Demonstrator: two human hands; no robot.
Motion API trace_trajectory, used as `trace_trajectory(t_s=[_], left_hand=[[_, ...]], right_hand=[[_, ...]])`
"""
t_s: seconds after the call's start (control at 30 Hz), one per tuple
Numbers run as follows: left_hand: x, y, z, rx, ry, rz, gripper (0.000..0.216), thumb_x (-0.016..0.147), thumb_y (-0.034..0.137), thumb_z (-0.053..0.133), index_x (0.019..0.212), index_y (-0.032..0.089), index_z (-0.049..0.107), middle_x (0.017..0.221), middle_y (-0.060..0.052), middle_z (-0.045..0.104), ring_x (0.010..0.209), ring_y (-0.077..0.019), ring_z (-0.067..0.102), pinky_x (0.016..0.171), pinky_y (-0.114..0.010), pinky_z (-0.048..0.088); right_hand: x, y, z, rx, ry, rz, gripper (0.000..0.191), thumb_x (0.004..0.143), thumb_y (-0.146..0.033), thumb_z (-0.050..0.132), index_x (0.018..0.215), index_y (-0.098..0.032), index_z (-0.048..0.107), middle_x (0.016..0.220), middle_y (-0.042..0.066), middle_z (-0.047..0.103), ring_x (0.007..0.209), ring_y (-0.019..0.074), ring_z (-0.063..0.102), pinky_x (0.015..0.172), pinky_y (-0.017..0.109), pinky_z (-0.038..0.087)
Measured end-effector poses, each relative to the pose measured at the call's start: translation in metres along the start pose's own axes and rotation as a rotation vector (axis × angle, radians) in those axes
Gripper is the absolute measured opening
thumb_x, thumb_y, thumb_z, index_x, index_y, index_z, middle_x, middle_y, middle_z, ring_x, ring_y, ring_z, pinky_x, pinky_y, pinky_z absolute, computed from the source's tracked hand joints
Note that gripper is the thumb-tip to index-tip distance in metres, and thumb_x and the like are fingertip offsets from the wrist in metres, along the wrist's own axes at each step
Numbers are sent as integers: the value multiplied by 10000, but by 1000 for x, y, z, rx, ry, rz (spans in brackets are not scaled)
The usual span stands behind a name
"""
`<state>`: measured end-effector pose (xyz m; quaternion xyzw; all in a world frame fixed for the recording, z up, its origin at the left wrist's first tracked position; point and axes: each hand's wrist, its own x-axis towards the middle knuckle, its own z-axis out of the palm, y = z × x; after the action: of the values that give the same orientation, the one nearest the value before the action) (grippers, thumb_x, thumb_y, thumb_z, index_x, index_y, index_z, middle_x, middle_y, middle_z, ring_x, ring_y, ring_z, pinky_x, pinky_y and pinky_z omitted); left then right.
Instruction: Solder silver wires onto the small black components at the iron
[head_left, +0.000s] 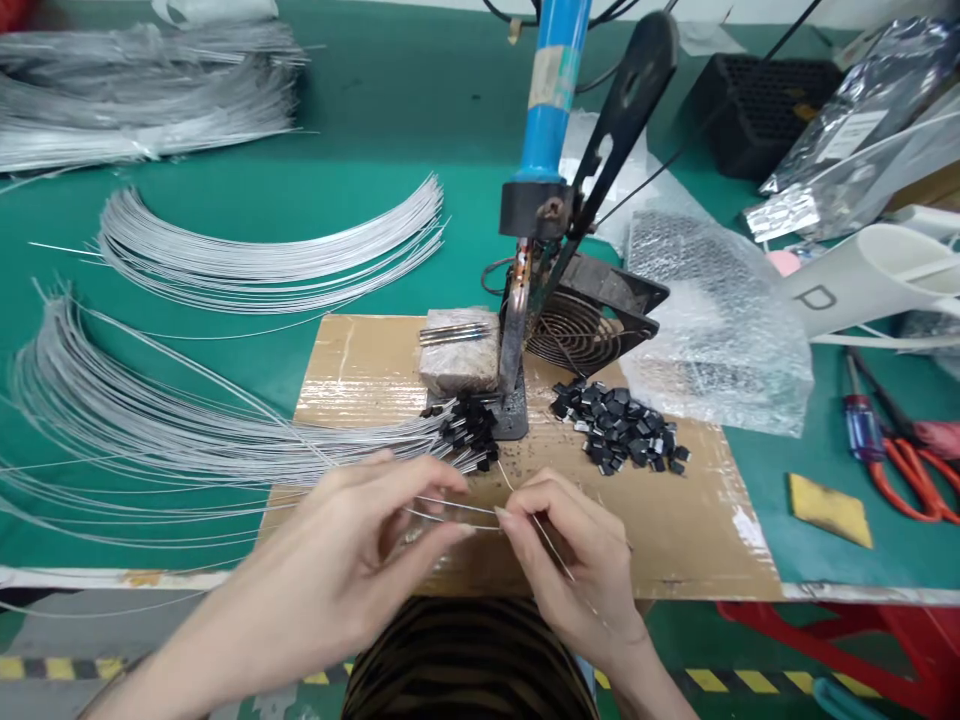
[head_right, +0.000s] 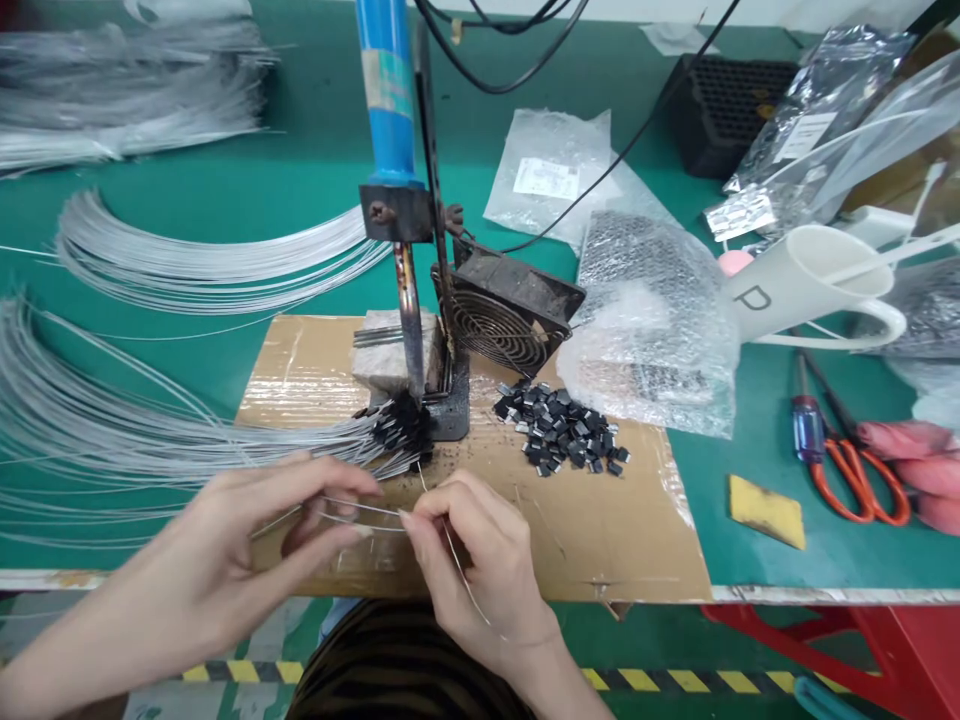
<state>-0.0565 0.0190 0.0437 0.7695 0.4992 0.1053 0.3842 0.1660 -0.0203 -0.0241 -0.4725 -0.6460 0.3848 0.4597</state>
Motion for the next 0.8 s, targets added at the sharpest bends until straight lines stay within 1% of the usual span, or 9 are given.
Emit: trace_trajectory(t_s=[0.03, 0.1, 0.2, 0.3, 0.4, 0.53, 0.63, 0.7, 0.8], left_hand=[[1, 4, 7, -15, -13, 10, 193, 1044, 322, 575, 1196, 284, 688, 829, 18, 708, 714, -139, 631, 645, -237, 477], [5, 9, 20, -81, 18, 21, 177, 1067, 282, 520, 1079, 261, 696, 842, 11, 697, 750, -138, 625, 670, -244, 464], [12, 9, 32, -215, 44, -19, 220, 1061, 303, 523, 917, 236, 676, 711, 29, 610, 641, -128, 537, 589, -252, 399], [17, 7, 37, -377, 18, -102, 229, 1032, 368, 569, 879, 227, 665, 679, 29, 574, 597, -127, 488, 530, -249, 359], [22, 8, 37, -499, 6, -152, 213, 996, 366, 619, 856, 213, 668, 701, 19, 592, 619, -125, 505, 538, -229, 378], [30, 9, 33, -574, 13, -179, 225, 971, 337, 648, 799, 195, 669, 698, 20, 601, 616, -104, 503, 546, -202, 376], [33, 6, 33, -587, 40, -200, 224, 962, 350, 659, 803, 194, 682, 682, 22, 595, 598, -98, 481, 532, -199, 351], [33, 3, 34, -574, 53, -220, 216, 955, 357, 663, 816, 194, 692, 685, 17, 597, 592, -100, 475, 527, -205, 345], [31, -1, 36, -538, 81, -232, 211, 949, 364, 663, 827, 196, 700, 686, 7, 598, 597, -110, 480, 528, -215, 358]], right_hand=[[0, 0, 0, -14, 12, -18, 166, 988, -99, 619, 869, -212, 597, 757, -32, 552, 655, 105, 519, 596, 231, 399], [0, 1, 1, -32, 48, -43, 161, 984, -90, 624, 883, -213, 603, 759, -29, 564, 651, 109, 525, 595, 233, 414], [0, 4, 4, -41, 106, -55, 161, 973, -85, 642, 889, -219, 612, 750, -22, 584, 647, 121, 539, 600, 246, 442], [1, 5, 8, -30, 156, -67, 164, 961, -85, 654, 880, -222, 619, 724, -19, 597, 627, 130, 541, 583, 254, 452], [2, 5, 10, -14, 196, -52, 169, 964, -99, 659, 852, -222, 632, 694, -21, 600, 608, 132, 538, 571, 258, 453], [-1, 9, 8, 154, 216, 102, 149, 1033, -269, 628, 931, -212, 721, 768, 13, 649, 643, 147, 598, 607, 279, 511], [-7, 12, 4, 413, 252, 234, 463, 1111, -482, 412, 1097, -200, 778, 899, 72, 695, 704, 180, 672, 634, 320, 577], [-8, 12, 3, 513, 288, 316, 550, 1126, -495, 350, 1061, -194, 807, 857, 74, 704, 681, 177, 674, 597, 307, 575], [-5, 7, 5, 548, 291, 427, 409, 1099, -409, 513, 954, -196, 830, 767, 44, 689, 615, 141, 644, 541, 253, 555]])
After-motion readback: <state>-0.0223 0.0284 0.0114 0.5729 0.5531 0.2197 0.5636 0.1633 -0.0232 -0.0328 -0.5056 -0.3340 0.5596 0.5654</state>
